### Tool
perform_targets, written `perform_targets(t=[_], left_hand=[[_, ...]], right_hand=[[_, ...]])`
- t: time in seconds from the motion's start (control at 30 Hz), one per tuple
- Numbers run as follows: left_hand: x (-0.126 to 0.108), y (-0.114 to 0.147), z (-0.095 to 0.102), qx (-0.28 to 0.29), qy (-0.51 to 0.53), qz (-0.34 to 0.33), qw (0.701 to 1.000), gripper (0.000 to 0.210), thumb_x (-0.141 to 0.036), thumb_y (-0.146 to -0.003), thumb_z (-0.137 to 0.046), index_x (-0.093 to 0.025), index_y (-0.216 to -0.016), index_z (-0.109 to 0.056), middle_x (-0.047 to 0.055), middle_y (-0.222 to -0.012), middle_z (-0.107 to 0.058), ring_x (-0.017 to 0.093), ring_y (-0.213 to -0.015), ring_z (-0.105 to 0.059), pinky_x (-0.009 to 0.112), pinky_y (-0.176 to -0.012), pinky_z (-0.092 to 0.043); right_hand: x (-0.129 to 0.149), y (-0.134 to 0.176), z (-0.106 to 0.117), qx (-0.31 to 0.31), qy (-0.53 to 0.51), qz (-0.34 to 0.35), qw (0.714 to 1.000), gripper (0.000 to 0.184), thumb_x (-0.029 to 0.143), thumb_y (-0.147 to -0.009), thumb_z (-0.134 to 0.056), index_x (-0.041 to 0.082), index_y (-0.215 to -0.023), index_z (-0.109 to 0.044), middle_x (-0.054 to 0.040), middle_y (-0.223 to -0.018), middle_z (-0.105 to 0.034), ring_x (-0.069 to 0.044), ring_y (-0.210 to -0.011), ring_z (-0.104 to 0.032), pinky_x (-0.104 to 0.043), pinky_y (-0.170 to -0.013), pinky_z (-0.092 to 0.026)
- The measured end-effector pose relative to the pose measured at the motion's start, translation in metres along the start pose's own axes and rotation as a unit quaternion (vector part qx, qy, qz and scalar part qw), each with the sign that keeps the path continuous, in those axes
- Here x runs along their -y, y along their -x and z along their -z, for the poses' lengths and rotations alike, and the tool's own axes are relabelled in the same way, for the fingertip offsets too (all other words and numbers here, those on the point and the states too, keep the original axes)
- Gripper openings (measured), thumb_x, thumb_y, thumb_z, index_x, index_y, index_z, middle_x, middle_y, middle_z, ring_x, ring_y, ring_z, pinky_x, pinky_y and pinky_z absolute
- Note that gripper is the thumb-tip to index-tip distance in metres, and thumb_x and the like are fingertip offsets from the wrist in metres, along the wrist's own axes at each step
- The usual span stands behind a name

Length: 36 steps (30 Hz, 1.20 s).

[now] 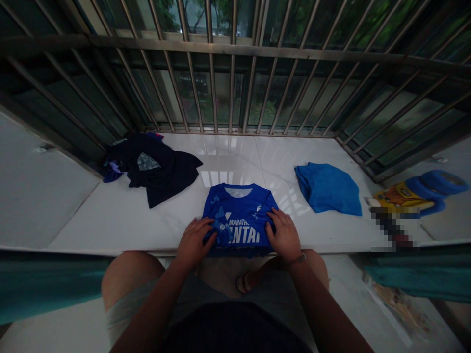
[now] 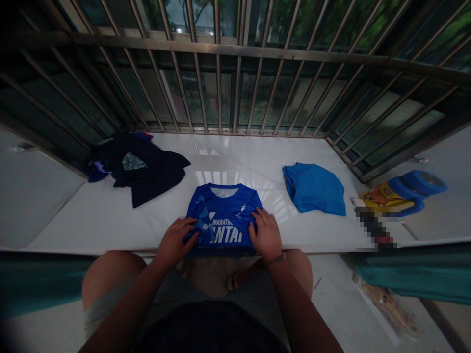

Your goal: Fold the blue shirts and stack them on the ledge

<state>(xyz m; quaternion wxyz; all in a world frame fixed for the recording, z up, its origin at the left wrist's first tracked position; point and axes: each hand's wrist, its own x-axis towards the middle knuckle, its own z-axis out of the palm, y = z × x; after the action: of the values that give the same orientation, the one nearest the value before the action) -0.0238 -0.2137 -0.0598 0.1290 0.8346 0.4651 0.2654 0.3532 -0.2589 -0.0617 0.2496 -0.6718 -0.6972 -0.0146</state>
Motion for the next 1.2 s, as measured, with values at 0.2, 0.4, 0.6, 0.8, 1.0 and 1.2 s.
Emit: perform_targets(t=[0.2,0.4,0.6,0.8,1.0,1.2], left_hand=[[-0.0007,-0.0003,0.0005,0.002,-0.005,-0.003,1.0,0.013,-0.034,-0.107,-0.068,-0.027,-0.111,-0.078,0.009,-0.143,-0.082,0.035,-0.137,-0.076,0.067,-0.129,-0.051],[-0.0022,-0.0001,0.0015,0.007,-0.007,-0.003,1.0,0.015,-0.034,-0.108,-0.067,-0.027,-0.114,-0.078,0.01,-0.145,-0.081,0.035,-0.138,-0.075,0.068,-0.13,-0.05],[-0.0025,0.0001,0.0005,0.006,-0.013,-0.01,1.0,0.015,-0.033,-0.108,-0.068,-0.026,-0.114,-0.078,0.011,-0.144,-0.081,0.036,-0.138,-0.076,0.069,-0.129,-0.051],[-0.0034,0.0005,-0.0001,-0.001,-0.013,-0.011,1.0,0.014,-0.032,-0.108,-0.068,-0.027,-0.114,-0.079,0.01,-0.144,-0.081,0.036,-0.138,-0.076,0.069,-0.128,-0.052],[-0.0039,0.0004,0.0013,0.007,-0.012,-0.005,1.0,0.015,-0.033,-0.107,-0.067,-0.027,-0.114,-0.079,0.011,-0.144,-0.081,0.036,-0.138,-0.075,0.069,-0.129,-0.052],[-0.0051,0.0,0.0019,0.008,-0.009,0.002,1.0,0.016,-0.034,-0.107,-0.066,-0.027,-0.114,-0.08,0.011,-0.144,-0.081,0.036,-0.139,-0.075,0.068,-0.131,-0.05]], right_hand=[[-0.0004,0.0002,0.0002,-0.006,0.008,0.009,1.0,0.041,0.034,-0.112,-0.056,0.018,-0.144,-0.077,-0.0184,-0.155,-0.074,-0.039,-0.145,-0.068,-0.063,-0.128,-0.048],[-0.0008,0.0003,-0.0003,-0.007,0.008,0.01,1.0,0.04,0.033,-0.111,-0.058,0.017,-0.142,-0.078,-0.0186,-0.154,-0.074,-0.038,-0.144,-0.068,-0.063,-0.128,-0.048],[-0.0015,0.0006,-0.0014,-0.006,0.009,0.004,1.0,0.04,0.034,-0.112,-0.057,0.018,-0.142,-0.079,-0.0179,-0.154,-0.075,-0.038,-0.144,-0.068,-0.063,-0.127,-0.049],[-0.0006,0.0009,-0.001,-0.012,0.01,0.007,1.0,0.041,0.035,-0.112,-0.055,0.018,-0.141,-0.078,-0.0187,-0.153,-0.075,-0.038,-0.143,-0.069,-0.063,-0.127,-0.05],[0.0,0.0003,0.0,-0.01,0.012,0.008,1.0,0.041,0.035,-0.112,-0.055,0.017,-0.141,-0.078,-0.0187,-0.153,-0.075,-0.038,-0.144,-0.068,-0.063,-0.127,-0.049],[0.0002,0.0007,0.0004,-0.006,0.013,0.008,1.0,0.04,0.035,-0.113,-0.055,0.017,-0.141,-0.078,-0.0184,-0.153,-0.075,-0.039,-0.144,-0.068,-0.063,-0.128,-0.049]])
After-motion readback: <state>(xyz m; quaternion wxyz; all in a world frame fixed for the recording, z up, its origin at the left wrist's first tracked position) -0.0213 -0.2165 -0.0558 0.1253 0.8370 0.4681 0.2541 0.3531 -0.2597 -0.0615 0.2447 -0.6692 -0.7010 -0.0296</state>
